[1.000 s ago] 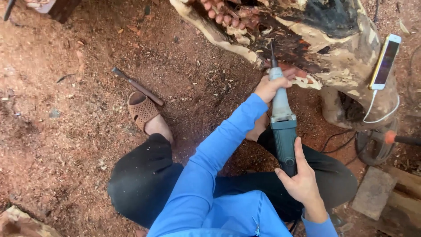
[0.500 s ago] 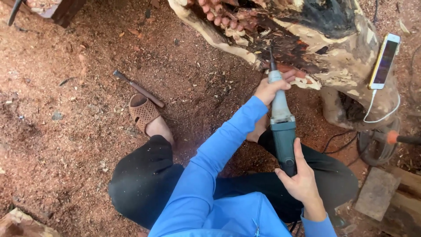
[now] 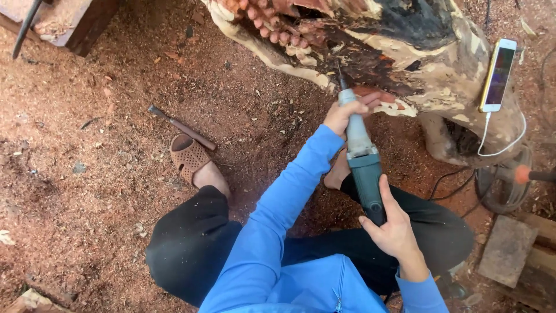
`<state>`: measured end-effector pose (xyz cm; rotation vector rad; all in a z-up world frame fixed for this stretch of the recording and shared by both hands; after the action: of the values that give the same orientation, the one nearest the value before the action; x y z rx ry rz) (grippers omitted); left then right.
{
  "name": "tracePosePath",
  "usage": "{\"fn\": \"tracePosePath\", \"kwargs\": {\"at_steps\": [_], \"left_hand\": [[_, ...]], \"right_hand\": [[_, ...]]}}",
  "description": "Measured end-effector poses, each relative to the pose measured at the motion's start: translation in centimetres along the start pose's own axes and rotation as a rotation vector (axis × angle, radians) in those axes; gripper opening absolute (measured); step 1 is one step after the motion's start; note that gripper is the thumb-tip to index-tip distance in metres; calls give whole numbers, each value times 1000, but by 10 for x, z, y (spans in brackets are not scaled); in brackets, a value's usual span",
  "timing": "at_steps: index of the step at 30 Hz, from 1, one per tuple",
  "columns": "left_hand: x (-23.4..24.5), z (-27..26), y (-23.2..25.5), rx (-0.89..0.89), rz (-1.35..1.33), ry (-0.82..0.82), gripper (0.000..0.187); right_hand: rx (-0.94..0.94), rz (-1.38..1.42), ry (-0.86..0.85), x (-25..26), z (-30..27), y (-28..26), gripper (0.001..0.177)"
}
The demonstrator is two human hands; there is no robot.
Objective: Power carving intricate details into a large piece of wood using a rotary tool
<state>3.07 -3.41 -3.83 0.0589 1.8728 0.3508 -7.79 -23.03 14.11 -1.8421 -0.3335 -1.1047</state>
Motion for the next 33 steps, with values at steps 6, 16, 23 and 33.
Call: {"fn": "tracePosePath", "kwargs": {"at_steps": [6,16,23,33], "left_hand": [[-1,6,-11,9,57,81,60],[2,-1,-8,13,14,60,59],[1,8,-16,-26,164,157,50],[-11,-5,-15,-21,93,13,46]], "right_hand": [[-109,16,-13,-2,-9,8,110],[-155,16,-55,3,-6,3,110],[-281,96,-33,5,-16,4,114],[-130,33,-23,-3,-21,9,110]]}}
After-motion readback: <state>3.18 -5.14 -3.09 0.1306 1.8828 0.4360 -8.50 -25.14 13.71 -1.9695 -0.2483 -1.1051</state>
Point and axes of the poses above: each hand's wrist, its own z-axis towards the middle knuckle, its own x-axis out of the back of the hand, y = z × x, the point moved 8 cm from there along z, towards the middle knuckle, and after that the axes turned 9 degrees about x, right-handed, at the moved point
